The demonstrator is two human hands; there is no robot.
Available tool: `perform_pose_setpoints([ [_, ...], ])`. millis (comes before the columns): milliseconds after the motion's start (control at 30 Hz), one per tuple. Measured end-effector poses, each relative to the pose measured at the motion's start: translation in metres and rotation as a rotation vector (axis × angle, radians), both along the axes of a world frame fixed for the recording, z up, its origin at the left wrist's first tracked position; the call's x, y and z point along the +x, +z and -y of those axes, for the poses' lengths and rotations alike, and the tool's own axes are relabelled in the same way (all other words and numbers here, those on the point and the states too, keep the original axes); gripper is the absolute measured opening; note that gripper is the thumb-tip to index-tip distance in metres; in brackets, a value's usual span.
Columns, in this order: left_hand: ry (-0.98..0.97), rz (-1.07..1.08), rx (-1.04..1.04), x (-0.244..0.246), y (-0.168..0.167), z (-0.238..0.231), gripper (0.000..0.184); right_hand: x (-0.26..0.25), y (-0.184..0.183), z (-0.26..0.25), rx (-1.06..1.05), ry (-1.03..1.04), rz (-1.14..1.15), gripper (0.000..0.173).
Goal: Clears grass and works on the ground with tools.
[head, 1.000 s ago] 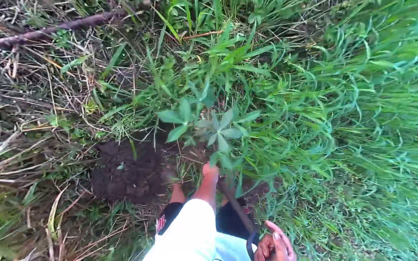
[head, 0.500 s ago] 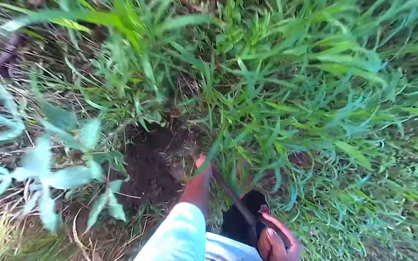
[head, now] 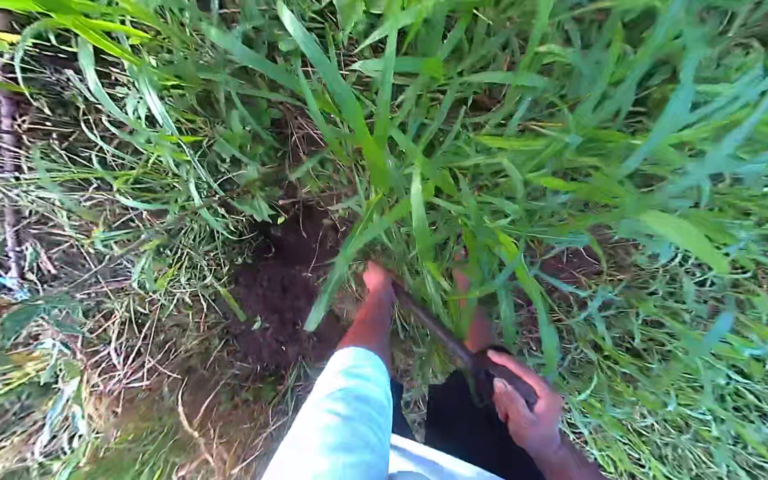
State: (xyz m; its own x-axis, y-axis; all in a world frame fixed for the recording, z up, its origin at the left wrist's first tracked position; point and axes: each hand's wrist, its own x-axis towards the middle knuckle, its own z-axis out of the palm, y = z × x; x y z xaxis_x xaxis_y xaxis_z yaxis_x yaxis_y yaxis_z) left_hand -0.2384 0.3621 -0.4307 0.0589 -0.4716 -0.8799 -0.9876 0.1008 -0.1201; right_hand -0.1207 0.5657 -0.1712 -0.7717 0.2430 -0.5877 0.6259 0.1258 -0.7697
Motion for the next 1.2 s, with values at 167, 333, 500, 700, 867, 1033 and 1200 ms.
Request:
perform_pose_setpoints([
  [167,-0.042,-0.031,0.02,-0.023,0.005,0.008,0.042,-0.024,0.006,0.022,0.093,-0.025,0.008,0.033],
  [333,0.107,-0.052,-0.075,0.014,-0.03,-0.015,0.063,0.026,-0.047,-0.031,0.106,-0.005,-0.024,0.044],
  [500,-0.155,-0.03,-0.033,0.006,-0.028,-0.023,0.046,0.025,-0.052,-0.03,0.262,-0.127,0.062,0.039],
  [700,-0.043,-0.111,-0.045,0.011,-0.044,-0.025,0.041,0.017,-0.085,-0.051,0.304,-0.106,0.052,0.039],
  [867,0.048,-0.198,0.083,0.013,-0.046,-0.049,0.043,0.035,-0.166,-0.119,0.416,-0.215,0.199,0.043],
  [1033,0.559,-0.315,0.157,0.033,-0.056,-0.013,0.052,0.022,-0.113,-0.049,0.263,-0.372,0.249,0.025],
  [1200,1.038,-0.479,0.407,0.041,-0.016,0.028,0.048,0.045,-0.05,-0.007,0.18,-0.303,0.122,0.022],
])
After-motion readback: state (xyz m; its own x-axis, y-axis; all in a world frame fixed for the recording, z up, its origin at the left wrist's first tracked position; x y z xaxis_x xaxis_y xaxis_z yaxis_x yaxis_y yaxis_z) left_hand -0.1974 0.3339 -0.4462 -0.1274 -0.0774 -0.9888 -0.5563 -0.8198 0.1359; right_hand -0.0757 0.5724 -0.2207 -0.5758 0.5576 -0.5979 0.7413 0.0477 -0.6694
